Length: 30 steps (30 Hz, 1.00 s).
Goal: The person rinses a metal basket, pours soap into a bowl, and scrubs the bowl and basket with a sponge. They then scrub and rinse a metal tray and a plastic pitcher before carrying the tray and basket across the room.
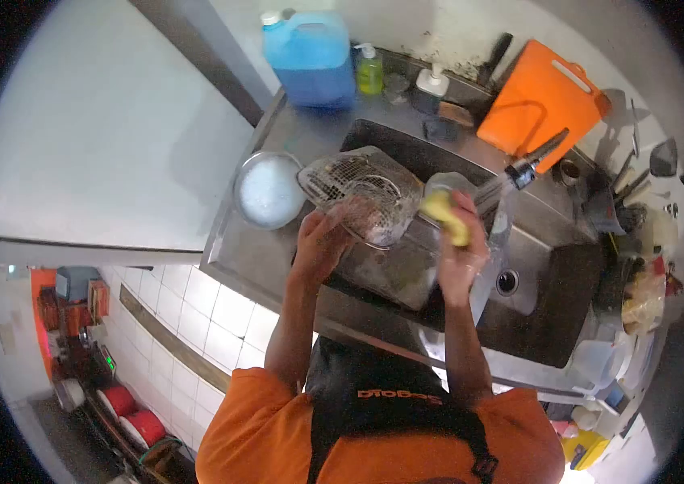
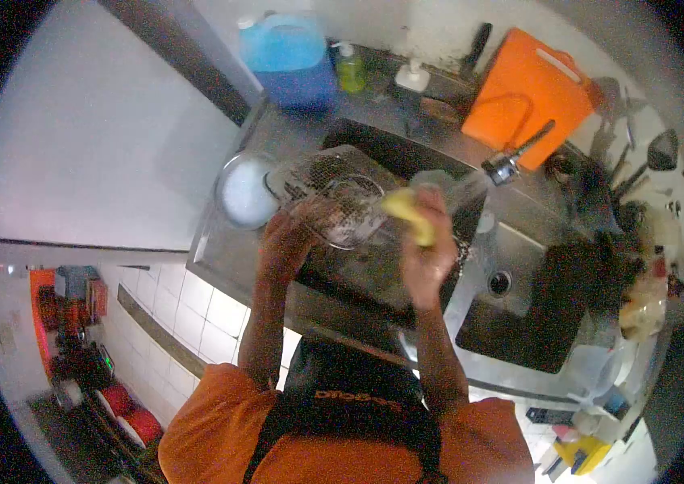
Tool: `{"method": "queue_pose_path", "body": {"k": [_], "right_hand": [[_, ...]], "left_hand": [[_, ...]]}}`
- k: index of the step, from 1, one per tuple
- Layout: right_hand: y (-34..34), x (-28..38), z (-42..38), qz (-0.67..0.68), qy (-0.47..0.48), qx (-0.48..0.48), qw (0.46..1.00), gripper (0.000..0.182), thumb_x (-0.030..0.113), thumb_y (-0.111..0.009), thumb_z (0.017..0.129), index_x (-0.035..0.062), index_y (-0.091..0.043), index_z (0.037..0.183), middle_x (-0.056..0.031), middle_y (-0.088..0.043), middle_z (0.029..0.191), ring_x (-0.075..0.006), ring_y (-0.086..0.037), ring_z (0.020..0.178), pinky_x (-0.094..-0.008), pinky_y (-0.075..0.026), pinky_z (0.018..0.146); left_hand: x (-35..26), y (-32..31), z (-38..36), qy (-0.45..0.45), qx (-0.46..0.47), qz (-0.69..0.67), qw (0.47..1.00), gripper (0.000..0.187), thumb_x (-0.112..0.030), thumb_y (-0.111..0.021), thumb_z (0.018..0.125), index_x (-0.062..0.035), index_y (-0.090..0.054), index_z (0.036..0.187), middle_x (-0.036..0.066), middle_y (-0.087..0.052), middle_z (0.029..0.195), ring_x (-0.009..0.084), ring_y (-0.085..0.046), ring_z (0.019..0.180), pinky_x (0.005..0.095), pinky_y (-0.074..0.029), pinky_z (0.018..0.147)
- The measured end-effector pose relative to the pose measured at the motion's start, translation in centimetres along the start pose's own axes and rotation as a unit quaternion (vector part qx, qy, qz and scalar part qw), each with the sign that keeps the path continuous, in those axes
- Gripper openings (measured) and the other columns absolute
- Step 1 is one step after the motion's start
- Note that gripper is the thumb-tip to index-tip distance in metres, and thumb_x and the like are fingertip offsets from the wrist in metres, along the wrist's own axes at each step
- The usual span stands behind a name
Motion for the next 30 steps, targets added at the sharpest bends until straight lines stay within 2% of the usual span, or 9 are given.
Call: {"method": "queue_pose_path", "body": {"k": [2,5,11,13,15,17,22,25,30], "right_hand": [[-5.2,5.1,1.8,-0.068,0.082,0.173,0.979,0.038,0.001,-0.068,0.079,0.0034,-0.061,0.117,-0.0152,-0.064,0.119,-0.0347,-0.051,0.128,-0.0418,-0.042,0.106],[-9.0,7.6,0.3,-0.144,0.157,0.282,0.935,0.033,0.001,-0.069,0.077,0.0045,-0.065,0.109,-0.0134,-0.065,0.117,-0.0344,-0.054,0.124,-0.0421,-0.043,0.106],[-3.1,-1.3,-6.1,-0.034,0.046,0.399,0.915,0.025,0.006,-0.066,0.081,0.0052,-0.069,0.106,-0.0129,-0.065,0.118,-0.0328,-0.059,0.117,-0.0422,-0.047,0.101],[-0.5,-4.0,-5.1,0.011,-0.133,0.372,0.918,0.028,0.006,-0.064,0.082,0.0042,-0.067,0.11,-0.0135,-0.064,0.121,-0.0331,-0.059,0.117,-0.0419,-0.048,0.1],[-0.1,1.7,1.1,-0.099,-0.049,0.284,0.952,0.032,0.005,-0.062,0.083,0.0042,-0.066,0.114,-0.0141,-0.062,0.125,-0.0335,-0.059,0.117,-0.0415,-0.047,0.101],[-2.5,3.9,3.0,-0.143,0.025,0.264,0.953,0.036,0.003,-0.061,0.082,0.005,-0.064,0.118,-0.0145,-0.06,0.128,-0.0333,-0.059,0.118,-0.0414,-0.046,0.102],[-6.8,2.7,-3.9,-0.081,0.166,0.385,0.905,0.043,-0.001,-0.057,0.082,0.0059,-0.062,0.124,-0.0179,-0.061,0.126,-0.0334,-0.058,0.119,-0.0389,-0.042,0.105],[-3.7,-2.0,-5.4,0.089,-0.013,0.333,0.939,0.044,-0.002,-0.059,0.079,0.0047,-0.063,0.123,-0.0184,-0.062,0.124,-0.034,-0.06,0.117,-0.0419,-0.044,0.103],[-2.9,6.0,5.4,-0.075,0.142,0.173,0.972,0.028,-0.005,-0.062,0.074,0.0009,-0.071,0.1,-0.0157,-0.065,0.12,-0.034,-0.061,0.116,-0.0451,-0.047,0.102]], "left_hand": [[0.5,-1.9,0.6,-0.042,0.02,0.096,0.994,0.031,-0.015,-0.052,0.098,0.0079,-0.055,0.119,0.016,-0.065,0.112,0.0249,-0.066,0.101,0.0352,-0.056,0.084],[3.2,-2.4,1.5,0.078,-0.009,-0.132,0.988,0.026,-0.013,-0.051,0.098,0.0064,-0.057,0.115,0.014,-0.066,0.107,0.0206,-0.067,0.095,0.0297,-0.056,0.077],[6.9,-2.7,0.3,0.21,-0.087,-0.322,0.919,0.023,-0.012,-0.052,0.099,0.0032,-0.059,0.114,0.013,-0.067,0.107,0.0185,-0.067,0.093,0.033,-0.057,0.076],[7.3,-1.2,1.1,0.226,-0.083,-0.301,0.923,0.023,-0.01,-0.052,0.099,0.0073,-0.057,0.113,0.014,-0.067,0.103,0.0179,-0.068,0.091,0.033,-0.058,0.068],[1.4,-2.2,2.1,0.009,-0.003,-0.084,0.996,0.025,-0.008,-0.053,0.097,0.0055,-0.054,0.118,0.014,-0.067,0.106,0.0184,-0.068,0.093,0.0346,-0.059,0.068],[3.5,-4.6,2.2,0.191,-0.006,-0.292,0.937,0.029,-0.007,-0.055,0.095,0.005,-0.053,0.121,0.014,-0.067,0.108,0.0185,-0.067,0.097,0.0334,-0.058,0.074],[1.1,-4.8,3.0,0.11,-0.014,-0.348,0.931,0.03,0.0,-0.055,0.091,0.0032,-0.056,0.12,0.012,-0.066,0.112,0.0188,-0.064,0.104,0.0298,-0.052,0.09],[3.0,-2.4,2.8,0.109,-0.043,-0.264,0.957,0.027,0.002,-0.052,0.092,0.0025,-0.057,0.119,0.01,-0.067,0.11,0.0167,-0.064,0.1,0.0296,-0.051,0.089],[-0.9,-4.3,3.2,0.103,0.011,-0.185,0.977,0.024,-0.007,-0.055,0.096,0.0019,-0.059,0.118,0.007,-0.067,0.107,0.0123,-0.062,0.096,0.0282,-0.05,0.087]]}}
Point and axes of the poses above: each hand's wrist, its own z-axis towards the middle knuckle, its own y-axis out of the back of the hand, x = y × z, the point moved 10 cm from there along z, towards the middle knuckle
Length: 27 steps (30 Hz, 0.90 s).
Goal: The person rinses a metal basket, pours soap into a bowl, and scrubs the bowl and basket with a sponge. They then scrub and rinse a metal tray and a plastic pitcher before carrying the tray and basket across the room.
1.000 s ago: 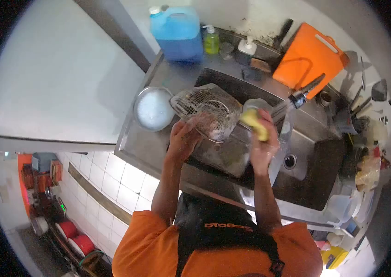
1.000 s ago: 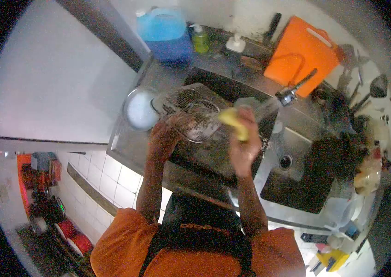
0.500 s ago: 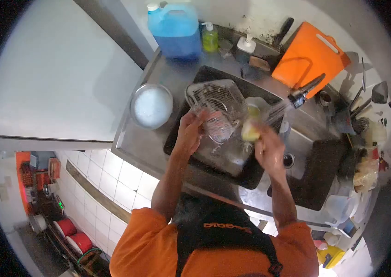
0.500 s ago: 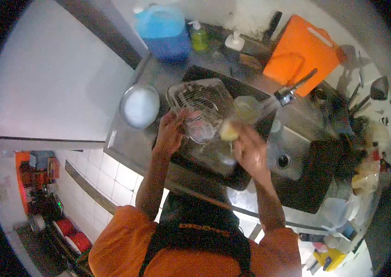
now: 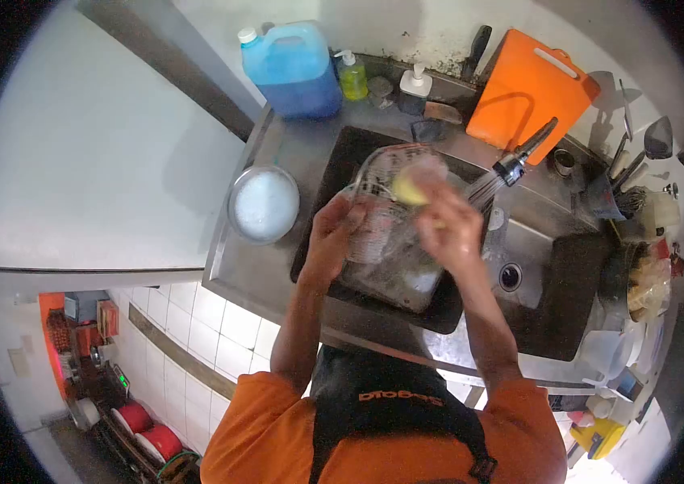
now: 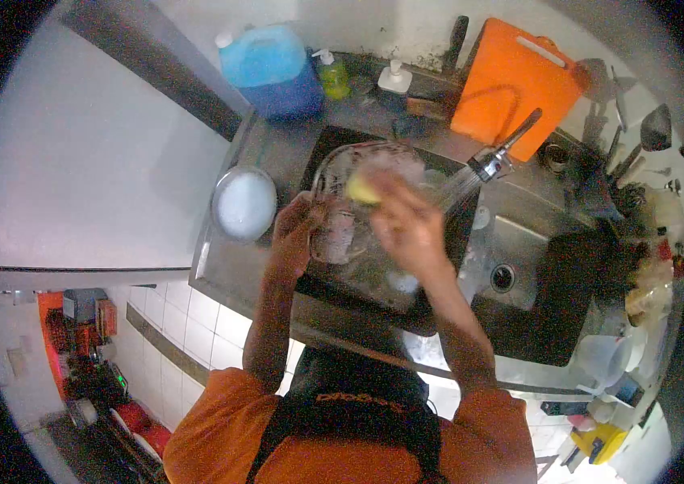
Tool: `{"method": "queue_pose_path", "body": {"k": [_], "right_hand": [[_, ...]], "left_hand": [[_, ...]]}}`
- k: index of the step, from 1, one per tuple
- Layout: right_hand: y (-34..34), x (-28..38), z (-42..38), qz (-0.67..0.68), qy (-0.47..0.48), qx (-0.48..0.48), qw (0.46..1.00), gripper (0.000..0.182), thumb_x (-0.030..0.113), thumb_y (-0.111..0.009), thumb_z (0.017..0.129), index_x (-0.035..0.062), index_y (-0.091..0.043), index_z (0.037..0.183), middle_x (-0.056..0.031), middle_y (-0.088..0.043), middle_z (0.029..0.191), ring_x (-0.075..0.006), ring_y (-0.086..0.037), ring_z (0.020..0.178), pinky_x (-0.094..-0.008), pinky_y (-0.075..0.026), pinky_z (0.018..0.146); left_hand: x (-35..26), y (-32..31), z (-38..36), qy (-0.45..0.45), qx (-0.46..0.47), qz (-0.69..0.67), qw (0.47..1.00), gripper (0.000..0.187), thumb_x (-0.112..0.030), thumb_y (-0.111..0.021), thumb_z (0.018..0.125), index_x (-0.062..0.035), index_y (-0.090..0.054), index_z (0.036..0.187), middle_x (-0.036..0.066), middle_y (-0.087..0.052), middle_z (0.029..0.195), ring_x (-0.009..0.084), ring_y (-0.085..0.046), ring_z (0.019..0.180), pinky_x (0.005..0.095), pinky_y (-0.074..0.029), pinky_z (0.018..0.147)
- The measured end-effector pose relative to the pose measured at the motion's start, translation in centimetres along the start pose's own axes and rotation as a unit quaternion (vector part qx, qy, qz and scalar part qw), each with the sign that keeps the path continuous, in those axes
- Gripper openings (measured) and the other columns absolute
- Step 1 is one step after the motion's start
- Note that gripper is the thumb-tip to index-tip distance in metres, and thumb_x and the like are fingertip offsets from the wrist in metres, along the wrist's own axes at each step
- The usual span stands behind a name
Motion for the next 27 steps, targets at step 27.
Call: {"method": "queue_pose_path", "body": {"k": [27], "right_hand": [[-7.5,1.5,-9.9,-0.053,0.163,0.285,0.943,0.033,0.016,-0.064,0.08,0.0086,-0.066,0.112,-0.0093,-0.058,0.13,-0.0269,-0.05,0.129,-0.0419,-0.043,0.106]], "left_hand": [[-1.0,2.8,2.1,-0.012,-0.136,-0.182,0.974,0.019,-0.011,-0.052,0.1,0.0014,-0.056,0.113,0.014,-0.067,0.105,0.0215,-0.067,0.093,0.035,-0.058,0.079]]}}
Point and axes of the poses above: each hand's wrist, its own z-axis towards the middle knuckle, its own y-axis out of the back of the hand, x = y × z, the point moved 10 cm from there along z, towards the middle knuckle
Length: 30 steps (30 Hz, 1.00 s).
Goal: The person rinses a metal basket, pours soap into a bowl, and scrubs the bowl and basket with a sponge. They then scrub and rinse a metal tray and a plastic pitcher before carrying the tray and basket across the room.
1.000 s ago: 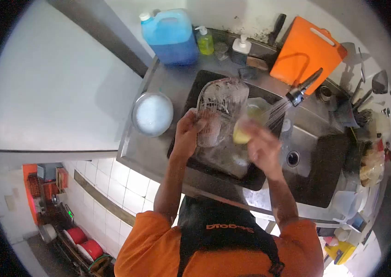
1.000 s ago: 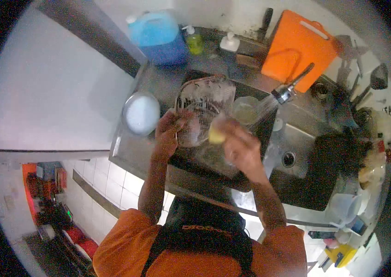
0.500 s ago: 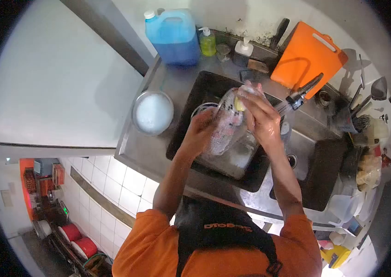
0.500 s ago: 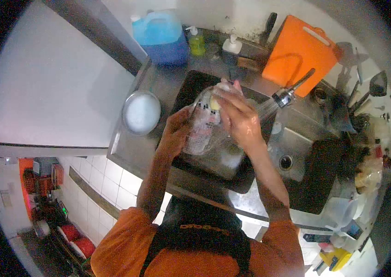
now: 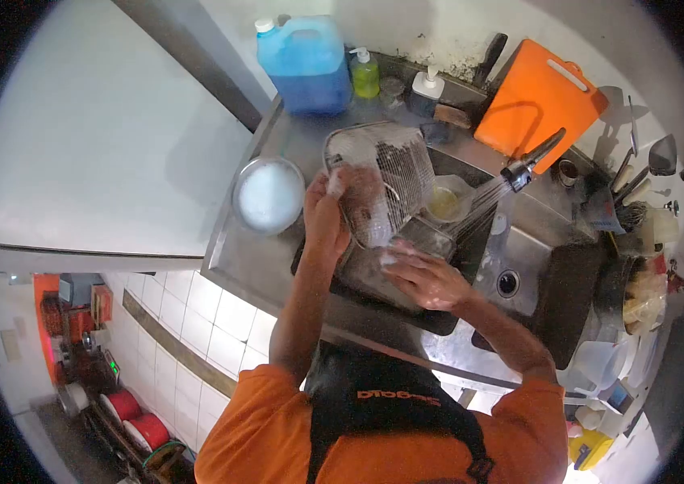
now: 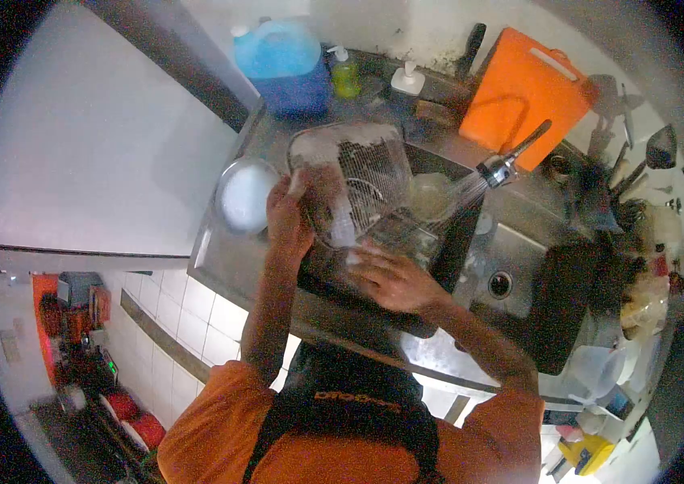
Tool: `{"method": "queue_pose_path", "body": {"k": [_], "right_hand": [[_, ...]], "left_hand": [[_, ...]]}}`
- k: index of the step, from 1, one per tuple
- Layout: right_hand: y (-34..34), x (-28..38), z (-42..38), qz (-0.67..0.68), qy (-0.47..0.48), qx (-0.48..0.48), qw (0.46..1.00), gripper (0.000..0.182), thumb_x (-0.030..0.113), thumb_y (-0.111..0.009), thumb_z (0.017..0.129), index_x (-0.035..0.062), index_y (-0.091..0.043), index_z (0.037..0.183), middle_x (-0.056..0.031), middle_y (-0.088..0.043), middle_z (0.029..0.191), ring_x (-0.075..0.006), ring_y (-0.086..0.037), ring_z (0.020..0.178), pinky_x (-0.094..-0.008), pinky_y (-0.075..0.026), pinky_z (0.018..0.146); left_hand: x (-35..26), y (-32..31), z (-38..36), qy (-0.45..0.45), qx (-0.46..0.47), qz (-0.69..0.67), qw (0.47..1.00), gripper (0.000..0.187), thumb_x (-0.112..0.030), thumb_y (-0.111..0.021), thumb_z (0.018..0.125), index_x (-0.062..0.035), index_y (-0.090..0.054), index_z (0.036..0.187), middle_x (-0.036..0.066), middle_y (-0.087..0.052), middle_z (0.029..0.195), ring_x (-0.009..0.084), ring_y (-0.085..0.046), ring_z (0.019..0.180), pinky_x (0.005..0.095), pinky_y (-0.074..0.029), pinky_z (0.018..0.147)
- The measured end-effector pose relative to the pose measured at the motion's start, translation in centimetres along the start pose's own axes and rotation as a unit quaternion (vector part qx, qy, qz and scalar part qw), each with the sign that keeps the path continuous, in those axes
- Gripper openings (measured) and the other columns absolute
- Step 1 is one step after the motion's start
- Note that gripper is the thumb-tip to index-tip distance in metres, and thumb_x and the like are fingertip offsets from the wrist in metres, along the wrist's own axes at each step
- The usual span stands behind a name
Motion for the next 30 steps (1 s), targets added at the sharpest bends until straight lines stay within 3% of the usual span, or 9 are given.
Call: {"method": "queue_pose_path", "body": {"k": [9,11,13,15,18,20,23,26,30], "right_hand": [[2.7,1.8,2.2,-0.009,0.057,-0.031,0.998,0.022,0.012,-0.068,0.083,0.003,-0.067,0.103,-0.0123,-0.059,0.127,-0.0266,-0.054,0.124,-0.0424,-0.049,0.1],[1.3,-5.6,-3.8,0.127,-0.139,-0.145,0.971,0.035,0.027,-0.066,0.088,0.001,-0.063,0.111,-0.014,-0.058,0.127,-0.0267,-0.053,0.124,-0.0409,-0.048,0.1],[1.6,-10.8,-6.7,0.352,-0.299,-0.282,0.841,0.05,0.041,-0.062,0.091,-0.0008,-0.058,0.12,-0.0157,-0.058,0.128,-0.0272,-0.053,0.124,-0.0406,-0.048,0.1],[2.5,-13.3,-6.4,0.616,-0.386,-0.422,0.543,0.066,0.053,-0.054,0.094,-0.0025,-0.05,0.13,-0.0176,-0.056,0.13,-0.0282,-0.053,0.123,-0.0415,-0.047,0.101],[3.5,-12.9,-3.3,0.783,-0.239,-0.422,0.388,0.069,0.055,-0.045,0.097,0.0012,-0.04,0.14,-0.0162,-0.053,0.133,-0.032,-0.054,0.121,-0.0478,-0.045,0.102],[4.6,-13.0,-3.1,0.744,-0.239,-0.4,0.479,0.081,0.054,-0.058,0.088,-0.0046,-0.036,0.141,-0.0212,-0.05,0.136,-0.0334,-0.054,0.121,-0.0493,-0.046,0.101],[7.0,-11.2,-0.4,0.743,-0.161,-0.283,0.585,0.096,0.053,-0.072,0.077,-0.0061,-0.034,0.142,-0.0231,-0.045,0.14,-0.036,-0.05,0.125,-0.0512,-0.04,0.108],[4.3,-12.2,-1.2,0.82,-0.12,-0.397,0.394,0.096,0.053,-0.072,0.077,-0.0063,-0.034,0.142,-0.0238,-0.047,0.138,-0.0372,-0.05,0.125,-0.0508,-0.04,0.108],[4.1,-10.4,-0.7,0.835,-0.205,-0.412,0.303,0.072,0.043,-0.065,0.087,-0.0009,-0.04,0.139,-0.0195,-0.052,0.134,-0.0369,-0.053,0.12,-0.052,-0.043,0.105]], "left_hand": [[-2.4,3.3,-0.1,-0.089,0.082,-0.056,0.991,0.025,-0.019,-0.052,0.1,0.001,-0.056,0.113,0.013,-0.065,0.107,0.0236,-0.065,0.094,0.0376,-0.056,0.082],[-5.2,5.2,-0.9,-0.108,0.076,-0.059,0.989,0.025,-0.019,-0.05,0.101,0.0008,-0.055,0.114,0.012,-0.065,0.108,0.0241,-0.065,0.098,0.0383,-0.056,0.084],[-6.8,4.9,-2.4,-0.077,-0.013,0.0,0.997,0.028,-0.023,-0.047,0.102,0.0001,-0.056,0.116,0.011,-0.064,0.106,0.0224,-0.063,0.098,0.0371,-0.055,0.085],[-6.4,5.7,-3.0,-0.081,-0.042,0.14,0.986,0.03,-0.025,-0.044,0.103,-0.0009,-0.056,0.117,0.009,-0.063,0.102,0.0207,-0.062,0.096,0.0349,-0.054,0.084],[-0.4,9.6,-0.4,-0.025,-0.021,-0.009,0.999,0.032,-0.027,-0.046,0.101,-0.0017,-0.058,0.117,0.006,-0.061,0.093,0.0197,-0.06,0.081,0.0319,-0.051,0.073],[3.2,10.7,0.8,-0.024,0.139,-0.039,0.989,0.033,-0.027,-0.048,0.1,-0.001,-0.059,0.116,0.005,-0.06,0.092,0.0197,-0.059,0.076,0.0317,-0.051,0.068],[8.8,13.1,0.4,0.125,-0.087,0.031,0.988,0.033,-0.026,-0.051,0.097,0.0001,-0.06,0.115,0.007,-0.062,0.092,0.0203,-0.061,0.076,0.0328,-0.052,0.066],[10.3,9.0,-1.6,0.181,-0.053,0.032,0.982,0.03,-0.021,-0.053,0.096,0.0008,-0.06,0.115,0.008,-0.064,0.095,0.0211,-0.063,0.078,0.0334,-0.053,0.066],[11.5,9.6,-1.4,0.178,-0.023,-0.009,0.984,0.032,-0.017,-0.054,0.094,0.0028,-0.06,0.118,0.013,-0.065,0.103,0.0247,-0.065,0.088,0.0367,-0.055,0.075]]}}
Point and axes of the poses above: each hand's wrist, its own z-axis towards the middle knuckle, its own y-axis out of the back of the hand, x = y × z, the point moved 10 cm from there along z, towards the middle knuckle
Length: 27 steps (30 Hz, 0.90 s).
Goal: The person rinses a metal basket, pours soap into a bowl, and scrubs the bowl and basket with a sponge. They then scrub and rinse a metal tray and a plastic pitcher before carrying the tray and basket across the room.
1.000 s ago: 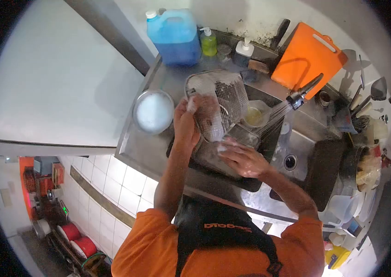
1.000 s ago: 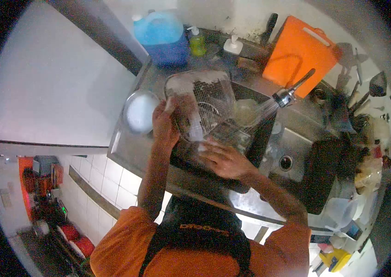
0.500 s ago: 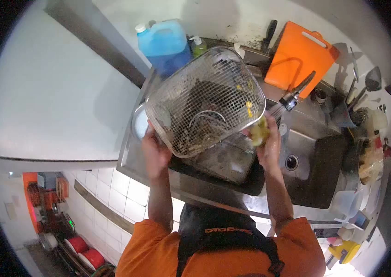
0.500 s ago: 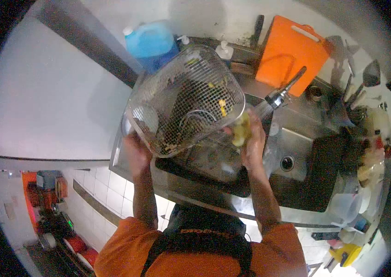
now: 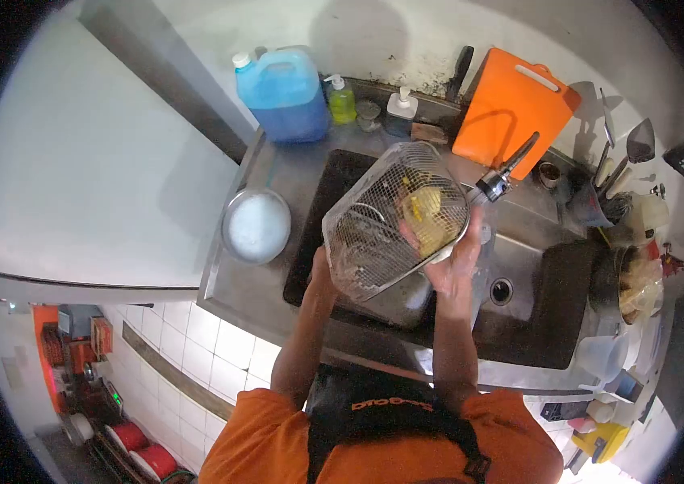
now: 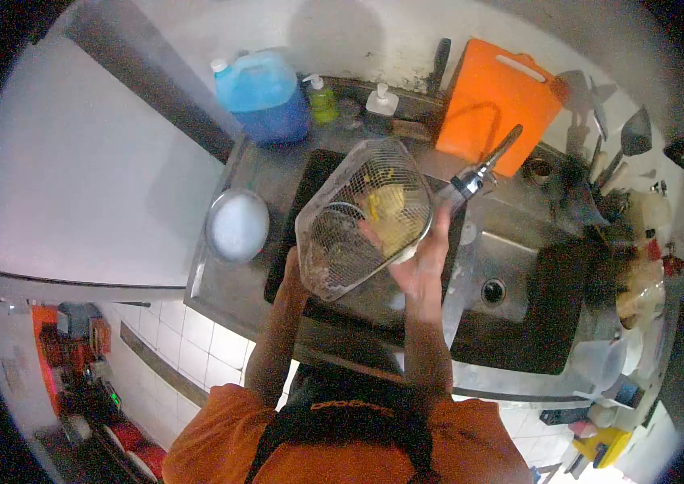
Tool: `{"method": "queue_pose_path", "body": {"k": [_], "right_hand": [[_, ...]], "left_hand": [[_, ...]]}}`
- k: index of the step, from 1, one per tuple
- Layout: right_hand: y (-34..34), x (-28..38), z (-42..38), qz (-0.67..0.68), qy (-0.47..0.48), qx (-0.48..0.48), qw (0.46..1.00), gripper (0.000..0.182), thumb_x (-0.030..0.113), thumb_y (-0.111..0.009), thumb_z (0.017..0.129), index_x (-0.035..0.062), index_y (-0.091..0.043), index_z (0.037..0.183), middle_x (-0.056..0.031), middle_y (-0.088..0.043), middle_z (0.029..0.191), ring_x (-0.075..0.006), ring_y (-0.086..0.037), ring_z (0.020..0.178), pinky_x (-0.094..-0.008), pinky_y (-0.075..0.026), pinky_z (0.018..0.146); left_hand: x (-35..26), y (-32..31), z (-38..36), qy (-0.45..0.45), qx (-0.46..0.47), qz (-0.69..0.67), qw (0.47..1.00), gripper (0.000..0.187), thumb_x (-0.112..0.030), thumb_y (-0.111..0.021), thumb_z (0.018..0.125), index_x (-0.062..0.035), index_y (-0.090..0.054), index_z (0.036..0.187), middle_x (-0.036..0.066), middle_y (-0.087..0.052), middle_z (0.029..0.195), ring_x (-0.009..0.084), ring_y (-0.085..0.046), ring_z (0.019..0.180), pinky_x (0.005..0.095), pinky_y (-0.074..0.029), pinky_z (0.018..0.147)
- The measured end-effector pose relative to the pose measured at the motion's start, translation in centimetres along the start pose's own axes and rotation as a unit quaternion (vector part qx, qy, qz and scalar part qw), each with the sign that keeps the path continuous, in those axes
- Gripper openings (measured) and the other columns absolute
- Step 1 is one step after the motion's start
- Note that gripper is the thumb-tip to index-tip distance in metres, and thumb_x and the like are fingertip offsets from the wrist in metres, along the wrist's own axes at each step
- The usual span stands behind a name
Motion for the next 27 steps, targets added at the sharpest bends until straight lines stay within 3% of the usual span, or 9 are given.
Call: {"method": "queue_pose_path", "body": {"k": [7,11,12,16,18,19,22,23,27], "right_hand": [[3.7,0.0,2.8,-0.137,0.045,-0.054,0.988,0.026,0.011,-0.061,0.092,0.0032,-0.055,0.115,-0.0144,-0.062,0.11,-0.0269,-0.062,0.102,-0.0465,-0.054,0.091],[4.5,-0.2,1.3,-0.29,0.017,-0.043,0.956,0.033,0.014,-0.061,0.091,0.0007,-0.054,0.121,-0.0134,-0.063,0.112,-0.0272,-0.064,0.096,-0.0443,-0.053,0.093],[5.3,-0.3,1.0,-0.271,0.004,-0.047,0.961,0.036,0.018,-0.06,0.092,0.0006,-0.054,0.123,-0.0138,-0.063,0.114,-0.0277,-0.064,0.098,-0.0441,-0.053,0.093],[7.6,-0.2,0.0,-0.124,0.0,-0.021,0.992,0.055,0.038,-0.059,0.091,0.0,-0.052,0.13,-0.0149,-0.06,0.125,-0.0314,-0.058,0.113,-0.0457,-0.048,0.098],[1.8,0.8,-0.8,-0.021,0.014,0.046,0.999,0.06,0.042,-0.061,0.089,-0.0008,-0.052,0.13,-0.0144,-0.06,0.127,-0.0327,-0.056,0.118,-0.0464,-0.046,0.1],[1.4,1.6,-0.8,0.012,0.043,0.054,0.998,0.063,0.039,-0.066,0.085,-0.0021,-0.051,0.13,-0.0161,-0.059,0.127,-0.0328,-0.055,0.119,-0.046,-0.045,0.102],[5.9,3.5,-0.4,-0.317,0.12,-0.01,0.941,0.06,0.024,-0.073,0.08,-0.0024,-0.052,0.129,-0.0164,-0.06,0.122,-0.0298,-0.059,0.114,-0.0425,-0.048,0.096],[5.0,3.4,-0.9,-0.376,0.096,-0.075,0.919,0.059,0.006,-0.075,0.073,-0.0029,-0.052,0.127,-0.0148,-0.063,0.116,-0.0262,-0.062,0.105,-0.0388,-0.052,0.088],[6.1,4.6,-1.7,-0.41,0.079,-0.174,0.892,0.059,-0.003,-0.075,0.07,0.0009,-0.052,0.124,-0.0118,-0.065,0.109,-0.0247,-0.065,0.096,-0.0377,-0.054,0.081]], "left_hand": [[2.1,1.1,1.0,0.021,0.009,0.188,0.982,0.032,-0.019,-0.046,0.098,0.0009,-0.057,0.121,0.015,-0.063,0.108,0.0258,-0.064,0.094,0.0406,-0.054,0.082],[4.3,3.0,4.1,0.022,0.069,-0.041,0.996,0.035,-0.023,-0.04,0.101,-0.0022,-0.054,0.125,0.015,-0.06,0.112,0.0262,-0.062,0.099,0.044,-0.052,0.085],[4.3,5.0,3.8,0.007,-0.082,0.022,0.996,0.036,-0.025,-0.039,0.101,-0.003,-0.053,0.126,0.014,-0.06,0.113,0.0264,-0.062,0.099,0.0444,-0.052,0.084],[4.2,3.5,4.3,-0.019,-0.024,0.145,0.989,0.037,-0.026,-0.039,0.101,-0.0026,-0.053,0.126,0.015,-0.06,0.112,0.0276,-0.062,0.1,0.0445,-0.052,0.085],[4.7,3.0,4.1,-0.004,-0.026,0.165,0.986,0.038,-0.027,-0.039,0.101,-0.0024,-0.052,0.127,0.015,-0.059,0.112,0.0281,-0.062,0.1,0.0446,-0.052,0.085],[5.0,3.1,3.9,0.0,-0.032,0.177,0.984,0.038,-0.027,-0.039,0.101,-0.0023,-0.052,0.127,0.015,-0.059,0.112,0.0283,-0.062,0.1,0.0447,-0.051,0.085],[6.1,3.4,3.2,0.003,-0.057,0.216,0.975,0.039,-0.028,-0.039,0.101,-0.002,-0.052,0.127,0.015,-0.059,0.112,0.0291,-0.061,0.101,0.0449,-0.051,0.086],[6.4,3.3,2.8,0.002,-0.064,0.231,0.971,0.039,-0.028,-0.039,0.101,-0.0019,-0.052,0.128,0.015,-0.059,0.112,0.0294,-0.061,0.101,0.045,-0.051,0.086],[5.8,1.8,1.6,-0.013,-0.035,0.301,0.953,0.042,-0.03,-0.038,0.101,-0.0013,-0.05,0.129,0.015,-0.058,0.114,0.0305,-0.06,0.104,0.0451,-0.05,0.089]]}}
Point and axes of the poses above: each hand's wrist, its own z-axis towards the middle knuckle, its own y-axis out of the back of the hand, x = y × z, the point moved 10 cm from there along z, towards the middle knuckle
